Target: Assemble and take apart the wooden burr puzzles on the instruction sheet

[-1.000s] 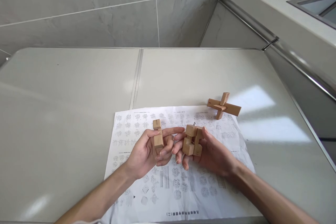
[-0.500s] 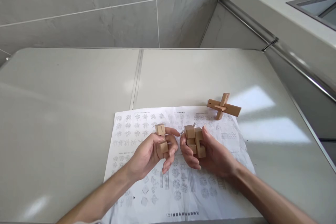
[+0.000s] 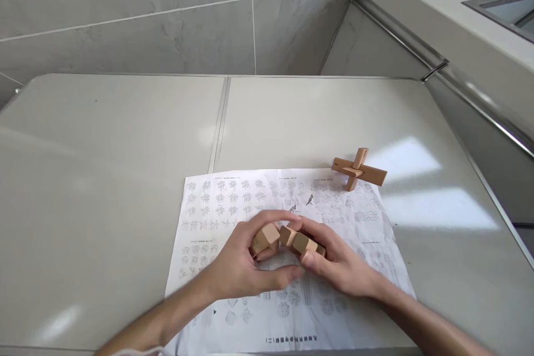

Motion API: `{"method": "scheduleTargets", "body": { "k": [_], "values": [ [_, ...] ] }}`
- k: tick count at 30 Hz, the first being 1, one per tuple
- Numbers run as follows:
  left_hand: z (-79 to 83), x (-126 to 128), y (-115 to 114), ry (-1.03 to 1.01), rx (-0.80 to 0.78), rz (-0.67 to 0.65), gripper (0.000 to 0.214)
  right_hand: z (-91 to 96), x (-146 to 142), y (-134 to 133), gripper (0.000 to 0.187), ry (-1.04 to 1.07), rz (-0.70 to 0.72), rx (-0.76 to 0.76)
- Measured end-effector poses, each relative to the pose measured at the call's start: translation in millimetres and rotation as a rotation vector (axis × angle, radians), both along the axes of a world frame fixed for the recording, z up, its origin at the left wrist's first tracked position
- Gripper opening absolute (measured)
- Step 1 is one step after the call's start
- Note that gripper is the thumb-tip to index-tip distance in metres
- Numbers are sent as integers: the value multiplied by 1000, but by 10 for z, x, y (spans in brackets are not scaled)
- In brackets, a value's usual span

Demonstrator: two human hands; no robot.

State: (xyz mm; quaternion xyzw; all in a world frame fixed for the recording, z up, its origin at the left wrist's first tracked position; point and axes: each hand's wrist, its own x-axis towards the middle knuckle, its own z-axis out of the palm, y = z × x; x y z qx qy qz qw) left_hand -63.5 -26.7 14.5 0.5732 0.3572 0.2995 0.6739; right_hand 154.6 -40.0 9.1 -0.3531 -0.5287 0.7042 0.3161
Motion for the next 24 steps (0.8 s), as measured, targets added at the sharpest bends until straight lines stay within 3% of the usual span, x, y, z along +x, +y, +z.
{"method": "scheduleTargets", "body": {
  "k": [4,8,14,20,24],
  "values": [
    [-28,49,18,-23,97,-52,24,-10,-12,-3,48,-96,48,66],
    [-7,61,40,-37,27,30,11,19,-3,21,49,-73,70,69],
    [-11,-7,107,-157,-114,226,26,6,16,2,51,-53,-19,45],
    [-99,-45,144,-276,-263,223,40,-93,30,-17,35,-24,-164,24],
    [-98,-45,147,-350,-329,246,39,-149,64,-9,50,60,-222,98]
  ]
}}
